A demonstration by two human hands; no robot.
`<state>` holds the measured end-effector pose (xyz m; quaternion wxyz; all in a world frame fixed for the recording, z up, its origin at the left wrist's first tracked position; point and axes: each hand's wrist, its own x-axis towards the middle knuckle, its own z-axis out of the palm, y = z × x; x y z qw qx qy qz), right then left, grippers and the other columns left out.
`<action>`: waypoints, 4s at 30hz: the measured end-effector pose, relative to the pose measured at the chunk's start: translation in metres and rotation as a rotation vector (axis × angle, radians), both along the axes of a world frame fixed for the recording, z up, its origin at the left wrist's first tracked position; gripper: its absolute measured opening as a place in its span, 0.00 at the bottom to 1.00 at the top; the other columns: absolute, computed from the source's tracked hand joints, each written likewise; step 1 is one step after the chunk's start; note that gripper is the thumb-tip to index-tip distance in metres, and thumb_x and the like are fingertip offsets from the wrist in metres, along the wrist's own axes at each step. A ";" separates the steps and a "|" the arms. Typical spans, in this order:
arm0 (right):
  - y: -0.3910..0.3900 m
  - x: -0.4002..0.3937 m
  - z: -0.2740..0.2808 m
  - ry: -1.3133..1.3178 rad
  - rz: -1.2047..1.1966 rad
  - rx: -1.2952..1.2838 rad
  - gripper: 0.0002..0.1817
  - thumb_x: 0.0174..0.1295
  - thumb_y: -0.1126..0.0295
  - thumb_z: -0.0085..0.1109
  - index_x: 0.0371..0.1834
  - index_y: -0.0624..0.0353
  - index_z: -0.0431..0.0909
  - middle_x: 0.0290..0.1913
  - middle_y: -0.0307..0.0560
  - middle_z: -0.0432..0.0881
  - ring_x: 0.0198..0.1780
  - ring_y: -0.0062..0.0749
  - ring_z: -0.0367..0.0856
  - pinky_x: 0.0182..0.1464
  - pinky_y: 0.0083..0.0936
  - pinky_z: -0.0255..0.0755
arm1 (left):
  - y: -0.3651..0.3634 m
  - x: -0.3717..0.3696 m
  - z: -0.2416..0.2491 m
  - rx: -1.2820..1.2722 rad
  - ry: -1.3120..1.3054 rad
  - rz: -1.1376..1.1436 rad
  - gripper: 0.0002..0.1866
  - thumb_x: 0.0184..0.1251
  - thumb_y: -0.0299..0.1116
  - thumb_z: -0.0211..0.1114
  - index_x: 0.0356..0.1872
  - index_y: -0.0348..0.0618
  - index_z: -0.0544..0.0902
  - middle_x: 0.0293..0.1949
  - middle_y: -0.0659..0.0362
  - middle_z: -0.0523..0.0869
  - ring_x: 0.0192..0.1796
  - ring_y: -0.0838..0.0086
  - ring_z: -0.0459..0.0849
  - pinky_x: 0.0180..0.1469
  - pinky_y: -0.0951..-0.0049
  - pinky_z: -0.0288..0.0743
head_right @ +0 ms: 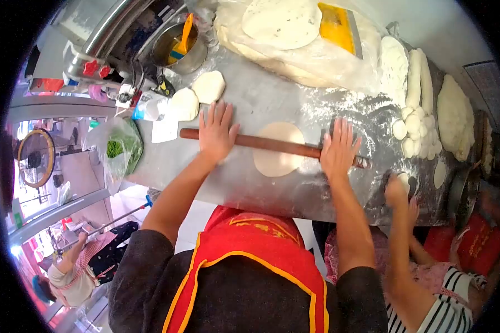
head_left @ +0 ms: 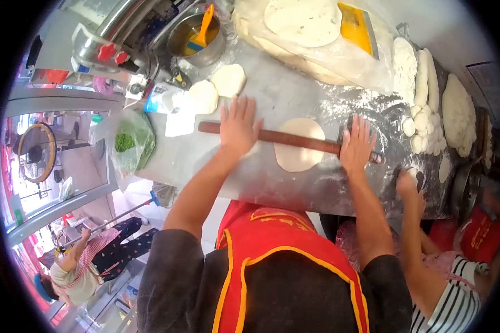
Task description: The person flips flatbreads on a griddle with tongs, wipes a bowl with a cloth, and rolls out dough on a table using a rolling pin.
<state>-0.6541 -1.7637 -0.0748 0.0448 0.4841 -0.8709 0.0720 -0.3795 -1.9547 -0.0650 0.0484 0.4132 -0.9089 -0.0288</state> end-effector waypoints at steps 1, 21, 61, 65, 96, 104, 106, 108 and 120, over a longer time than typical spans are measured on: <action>-0.020 -0.014 -0.002 0.019 0.004 -0.029 0.30 0.72 0.59 0.42 0.75 0.56 0.57 0.75 0.49 0.59 0.76 0.46 0.53 0.75 0.57 0.39 | -0.017 -0.014 0.001 -0.057 -0.004 0.003 0.34 0.71 0.52 0.53 0.72 0.43 0.63 0.74 0.52 0.61 0.78 0.60 0.52 0.76 0.50 0.43; 0.069 0.046 0.001 -0.147 0.092 -0.003 0.28 0.70 0.59 0.40 0.71 0.57 0.62 0.72 0.53 0.63 0.74 0.49 0.55 0.75 0.54 0.35 | -0.150 0.007 0.008 0.284 0.026 0.311 0.34 0.59 0.58 0.67 0.54 0.37 0.78 0.55 0.43 0.80 0.60 0.51 0.75 0.64 0.56 0.65; 0.065 0.049 0.015 -0.171 0.072 -0.035 0.27 0.70 0.60 0.47 0.70 0.59 0.62 0.70 0.54 0.64 0.71 0.48 0.61 0.73 0.56 0.43 | -0.165 -0.012 0.039 0.246 0.606 0.098 0.22 0.61 0.37 0.68 0.51 0.33 0.76 0.49 0.41 0.80 0.52 0.50 0.80 0.55 0.58 0.73; 0.063 0.049 0.026 -0.196 0.068 -0.079 0.28 0.70 0.60 0.48 0.70 0.60 0.63 0.69 0.54 0.66 0.70 0.49 0.62 0.73 0.54 0.45 | -0.058 0.006 0.018 0.280 0.392 -0.127 0.32 0.64 0.37 0.64 0.65 0.30 0.67 0.63 0.38 0.72 0.66 0.45 0.69 0.68 0.54 0.62; -0.120 0.016 -0.012 -0.850 0.072 -0.004 0.23 0.49 0.57 0.71 0.45 0.60 0.81 0.45 0.56 0.82 0.47 0.50 0.79 0.50 0.40 0.73 | 0.024 0.059 0.023 0.206 0.261 -0.318 0.19 0.47 0.28 0.68 0.44 0.46 0.78 0.39 0.57 0.80 0.44 0.59 0.79 0.48 0.60 0.72; -0.150 0.112 -0.013 -0.602 0.575 0.116 0.17 0.45 0.56 0.69 0.36 0.53 0.85 0.37 0.53 0.83 0.44 0.48 0.81 0.49 0.41 0.73 | 0.074 0.076 0.040 0.197 0.259 -0.291 0.17 0.43 0.27 0.66 0.40 0.46 0.79 0.35 0.57 0.79 0.40 0.61 0.79 0.44 0.62 0.73; -0.133 0.083 -0.022 -0.595 0.387 0.029 0.15 0.52 0.58 0.66 0.35 0.57 0.83 0.36 0.54 0.83 0.41 0.49 0.81 0.45 0.41 0.74 | 0.075 0.078 0.039 0.193 0.241 -0.295 0.18 0.42 0.27 0.67 0.40 0.46 0.79 0.35 0.58 0.79 0.40 0.61 0.79 0.45 0.62 0.73; -0.090 0.053 0.003 -0.654 0.164 0.136 0.15 0.56 0.57 0.64 0.31 0.60 0.81 0.37 0.55 0.84 0.40 0.54 0.82 0.43 0.44 0.74 | 0.070 0.079 0.034 0.190 0.235 -0.309 0.19 0.42 0.27 0.67 0.41 0.46 0.80 0.36 0.57 0.80 0.41 0.60 0.80 0.46 0.61 0.73; 0.082 0.034 -0.002 -0.145 -0.051 -0.021 0.30 0.69 0.61 0.46 0.73 0.59 0.59 0.72 0.52 0.64 0.73 0.47 0.60 0.73 0.55 0.45 | 0.051 0.029 -0.002 0.063 0.052 -0.116 0.33 0.65 0.48 0.61 0.69 0.47 0.68 0.70 0.53 0.67 0.74 0.56 0.60 0.73 0.43 0.48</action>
